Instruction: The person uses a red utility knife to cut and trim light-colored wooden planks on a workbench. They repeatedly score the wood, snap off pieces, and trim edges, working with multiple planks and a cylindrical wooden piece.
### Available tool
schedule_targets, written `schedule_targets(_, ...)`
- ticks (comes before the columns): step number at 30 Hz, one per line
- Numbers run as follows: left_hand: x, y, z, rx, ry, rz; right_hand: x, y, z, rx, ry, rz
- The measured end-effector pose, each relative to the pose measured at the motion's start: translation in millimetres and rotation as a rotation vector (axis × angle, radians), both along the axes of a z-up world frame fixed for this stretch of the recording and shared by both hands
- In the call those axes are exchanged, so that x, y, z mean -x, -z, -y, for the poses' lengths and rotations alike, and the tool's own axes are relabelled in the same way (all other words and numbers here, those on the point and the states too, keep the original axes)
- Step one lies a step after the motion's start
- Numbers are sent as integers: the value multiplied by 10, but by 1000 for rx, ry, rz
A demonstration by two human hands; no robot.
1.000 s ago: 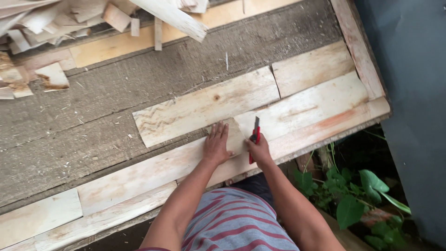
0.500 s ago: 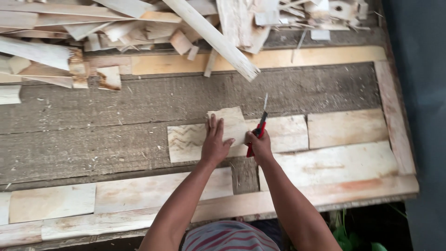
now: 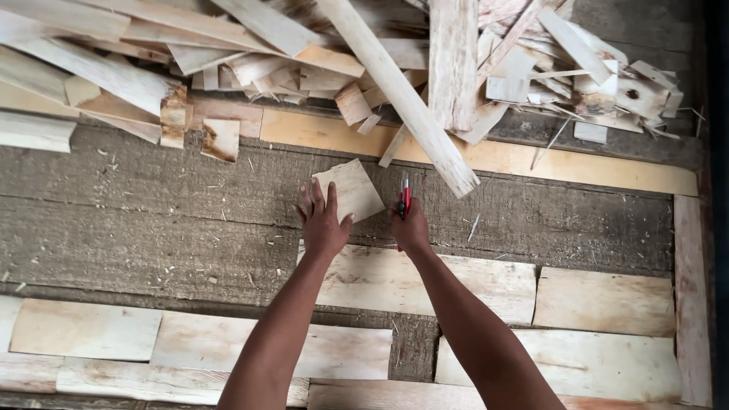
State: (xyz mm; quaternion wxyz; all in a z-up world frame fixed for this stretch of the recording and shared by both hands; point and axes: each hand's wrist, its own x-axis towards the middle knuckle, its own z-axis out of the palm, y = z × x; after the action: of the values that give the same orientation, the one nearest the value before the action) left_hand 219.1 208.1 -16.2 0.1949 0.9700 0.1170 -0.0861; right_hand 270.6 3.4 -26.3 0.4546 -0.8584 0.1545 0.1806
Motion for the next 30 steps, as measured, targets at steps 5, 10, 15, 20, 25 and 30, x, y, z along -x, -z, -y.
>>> schedule_targets(5, -249, -17, 42, -1, 128, -29, 127, -210, -30, 41, -221, 0)
schedule_targets(10, -439, 237, 138, -25, 187, -41, -58, -148, -287, 151, -379, 123)
schedule_targets(15, -440, 203, 146, -122, 233, -102, -293, -50, -495, 304, -576, 231)
schedule_targets(20, -440, 224, 142, -192, 248, -105, -461, 43, -604, 384, -629, 196)
schedule_targets(25, -429, 152, 173, -208, 242, -120, -487, 75, -606, 393, -696, 160)
schedule_targets(30, -472, 152, 149, -178, 236, -125, -523, 143, -588, 383, -725, 168)
